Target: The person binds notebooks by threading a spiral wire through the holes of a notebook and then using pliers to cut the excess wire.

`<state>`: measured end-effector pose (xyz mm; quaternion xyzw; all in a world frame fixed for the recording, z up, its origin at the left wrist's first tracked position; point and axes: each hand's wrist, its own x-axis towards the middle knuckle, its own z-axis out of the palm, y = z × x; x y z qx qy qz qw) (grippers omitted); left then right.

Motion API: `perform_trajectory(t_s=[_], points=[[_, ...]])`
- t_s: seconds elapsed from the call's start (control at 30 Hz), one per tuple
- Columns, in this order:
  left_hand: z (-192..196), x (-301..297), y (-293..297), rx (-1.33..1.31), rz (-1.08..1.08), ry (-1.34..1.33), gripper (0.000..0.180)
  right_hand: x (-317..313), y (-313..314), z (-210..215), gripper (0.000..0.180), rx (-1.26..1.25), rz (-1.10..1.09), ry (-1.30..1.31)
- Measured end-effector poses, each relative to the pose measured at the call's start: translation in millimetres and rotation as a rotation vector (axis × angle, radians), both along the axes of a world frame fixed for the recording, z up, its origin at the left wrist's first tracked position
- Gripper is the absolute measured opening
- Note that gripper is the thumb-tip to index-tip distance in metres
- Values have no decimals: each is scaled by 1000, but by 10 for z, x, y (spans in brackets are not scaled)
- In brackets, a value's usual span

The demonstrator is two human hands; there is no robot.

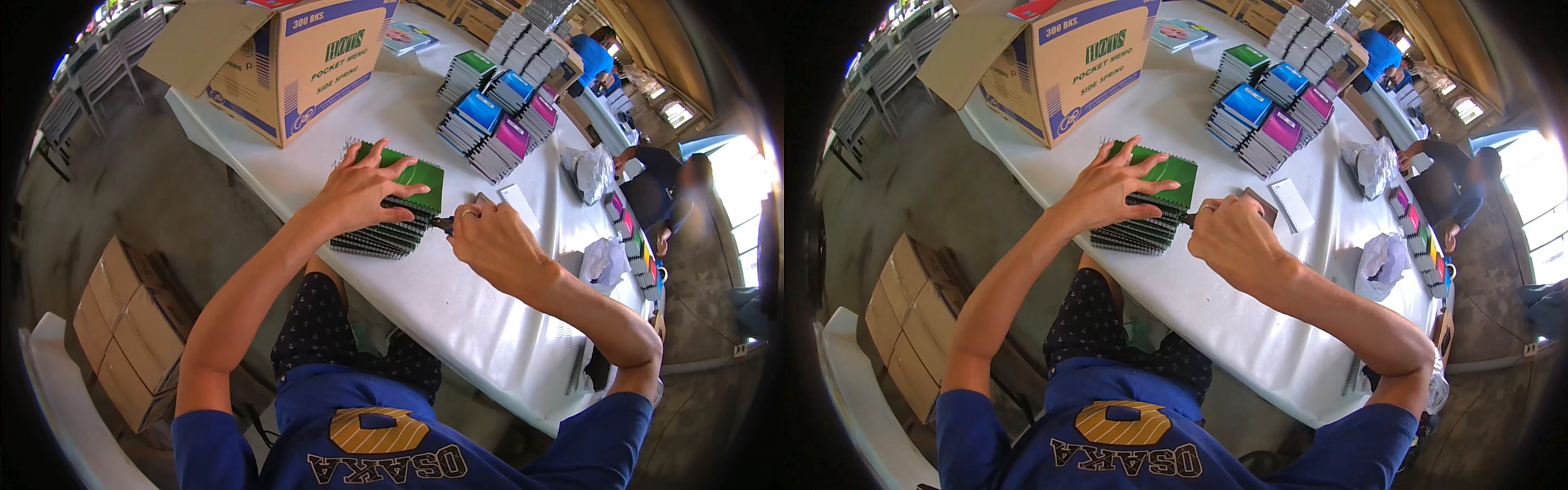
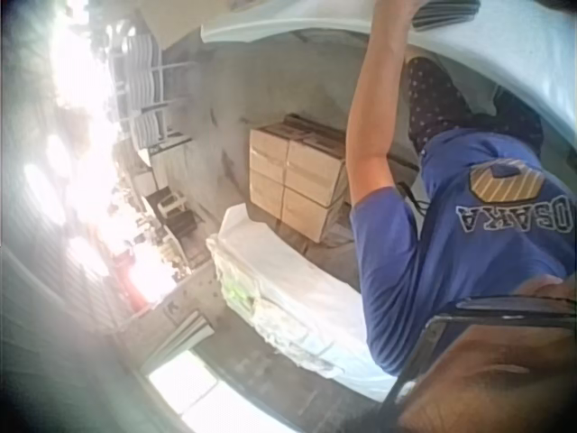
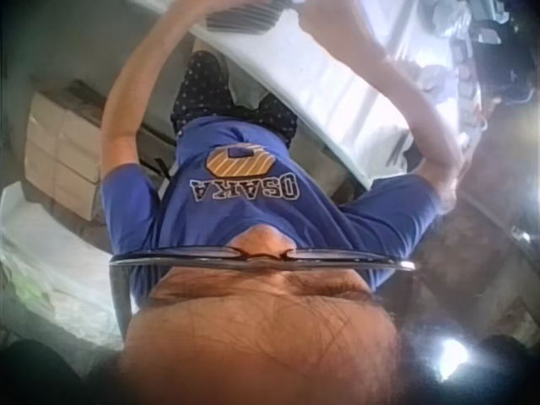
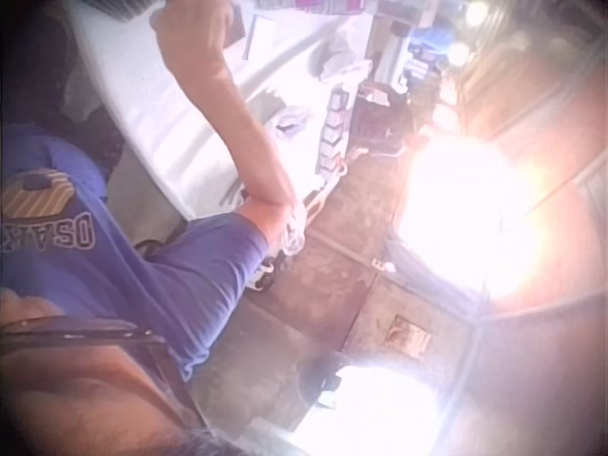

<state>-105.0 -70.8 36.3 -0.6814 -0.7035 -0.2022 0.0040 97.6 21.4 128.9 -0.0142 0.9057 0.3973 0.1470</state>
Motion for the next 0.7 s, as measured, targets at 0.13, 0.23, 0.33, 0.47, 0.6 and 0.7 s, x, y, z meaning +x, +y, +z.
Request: perform_trajectory(t_s=[0.13, 0.23, 0.33, 0.47, 0.6, 0.7], points=[[-12, 16, -21, 36, -11, -23, 54, -50, 281, 184, 19, -91, 444, 190], [10, 14, -7, 6, -11, -21, 56, -96, 379, 130, 20, -101, 552, 161], [14, 11, -2, -7, 0, 9, 56, -60, 412, 57, 16, -116, 606, 172], [-15, 13, -5, 30, -3, -3, 58, 65, 236, -141, 12, -124, 190, 84], [-7, 6, -33, 34, -5, 34, 66, 19, 149, 10, 27, -84, 172, 104], [-24, 3, -34, 42, -9, 33, 70, 2, 202, 84, 25, -128, 352, 123]])
